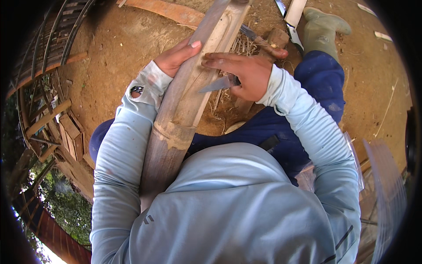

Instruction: The person sits on the ground and uses a small knife to carve and smooth the interior surface of a long bamboo tube. The person repeatedly scrapes the inner walls, removes shavings, and adjusts grip along the length of the bamboo.

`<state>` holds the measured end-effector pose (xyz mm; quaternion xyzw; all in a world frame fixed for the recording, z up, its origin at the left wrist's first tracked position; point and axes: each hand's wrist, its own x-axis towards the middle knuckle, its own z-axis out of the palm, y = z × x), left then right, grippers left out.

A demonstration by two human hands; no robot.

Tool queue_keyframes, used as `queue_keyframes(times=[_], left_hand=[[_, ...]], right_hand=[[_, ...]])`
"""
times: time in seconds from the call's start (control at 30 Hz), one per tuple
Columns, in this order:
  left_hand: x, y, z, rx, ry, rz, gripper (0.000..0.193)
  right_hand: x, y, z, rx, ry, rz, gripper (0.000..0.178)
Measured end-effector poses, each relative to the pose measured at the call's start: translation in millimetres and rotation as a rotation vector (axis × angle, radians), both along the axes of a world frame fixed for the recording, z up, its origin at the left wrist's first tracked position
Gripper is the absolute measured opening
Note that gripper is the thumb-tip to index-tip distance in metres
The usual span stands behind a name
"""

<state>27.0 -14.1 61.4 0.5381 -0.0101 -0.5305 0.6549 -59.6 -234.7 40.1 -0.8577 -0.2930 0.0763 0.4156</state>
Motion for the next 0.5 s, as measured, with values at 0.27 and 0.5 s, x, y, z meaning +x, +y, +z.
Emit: queue_keyframes(times=[0.27, 0.5], left_hand=[[-0.9, -0.4, 1.5, 0.086, -0.043, -0.002, 0.058], [-2.4, -3.7, 5.4, 0.065, -0.079, -0.028, 0.057]], right_hand=[[16.8, 0.0, -4.1, 0.002, -0.083, 0.023, 0.036], [10.6, -14.4, -0.1, 0.027, -0.210, -0.036, 0.026]])
